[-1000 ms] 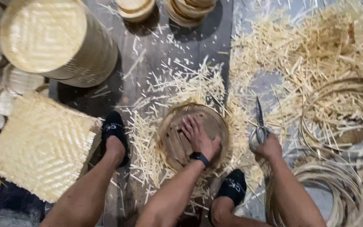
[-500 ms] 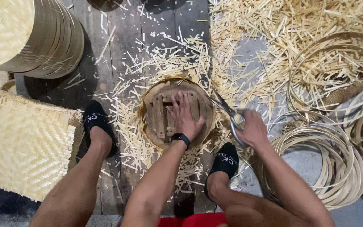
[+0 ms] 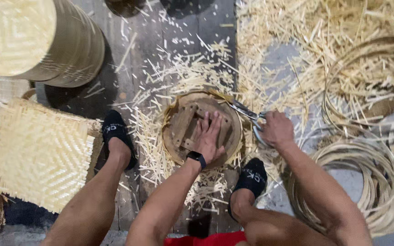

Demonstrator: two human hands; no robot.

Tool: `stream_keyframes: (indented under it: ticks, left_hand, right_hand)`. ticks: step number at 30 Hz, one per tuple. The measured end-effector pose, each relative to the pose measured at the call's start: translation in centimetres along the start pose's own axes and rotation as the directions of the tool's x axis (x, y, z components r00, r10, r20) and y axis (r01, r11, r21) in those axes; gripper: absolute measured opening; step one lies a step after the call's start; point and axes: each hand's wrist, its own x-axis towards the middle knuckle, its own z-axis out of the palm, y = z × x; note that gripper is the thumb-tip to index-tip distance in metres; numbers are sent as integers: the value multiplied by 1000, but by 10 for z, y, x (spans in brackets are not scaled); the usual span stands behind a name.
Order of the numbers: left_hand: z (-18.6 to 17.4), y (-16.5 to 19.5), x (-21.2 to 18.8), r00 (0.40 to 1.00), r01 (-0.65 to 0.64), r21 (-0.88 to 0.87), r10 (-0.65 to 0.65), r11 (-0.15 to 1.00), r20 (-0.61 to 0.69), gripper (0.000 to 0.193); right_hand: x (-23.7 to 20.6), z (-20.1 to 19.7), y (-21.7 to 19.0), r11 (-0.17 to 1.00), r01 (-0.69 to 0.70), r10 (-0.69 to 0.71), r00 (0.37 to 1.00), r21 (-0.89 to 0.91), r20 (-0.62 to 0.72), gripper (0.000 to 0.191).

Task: The person places a woven mat over a circular wooden mold, trims the excess edges with shears, and stacks the finished piece. This process is repeated multiple times with new mats.

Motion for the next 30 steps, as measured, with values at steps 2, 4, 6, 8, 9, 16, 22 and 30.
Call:
stream_keyframes:
  ticks: [2, 4, 6, 8, 9, 16, 22, 30]
  left_hand:
    - [-4, -2, -2, 1000, -2, -24, 2, 1000, 5, 117]
    - [-9, -6, -6, 1000, -8, -45, 8, 999, 16, 116]
    - [-14, -8, -10, 989, -49, 130, 30, 990, 142, 119]
    - [-19, -10, -14, 980, -78, 159, 46, 984, 196, 120]
    - [-20, -10, -15, 978, -89, 105, 68, 990, 195, 119]
    - [-27, -9, -15, 969, -84, 3, 81, 996, 235, 119]
    - [-26, -16, -19, 945, -200, 41, 182, 979, 270, 109]
    - [-22, -30, -24, 941, -338, 439, 297, 833, 161, 106]
  right_hand:
    - [12, 2, -18, 997, 78, -81, 969, -24, -235, 55]
    - [15, 1, -22, 999, 50, -50, 984, -4, -170, 51]
    - [10, 1, -19, 995, -100, 91, 972, 28, 218, 41]
    - [-3, 2, -10, 994, -112, 108, 972, 7, 209, 45]
    - [-7, 4, -9, 993, -119, 117, 971, -2, 210, 47]
    - [-7, 10, -27, 1000, -10, 9, 1000, -21, -28, 56]
    - [-22, -1, -8, 993, -105, 96, 981, 45, 169, 50]
    - [10, 0, -23, 986, -146, 124, 966, 83, 229, 41]
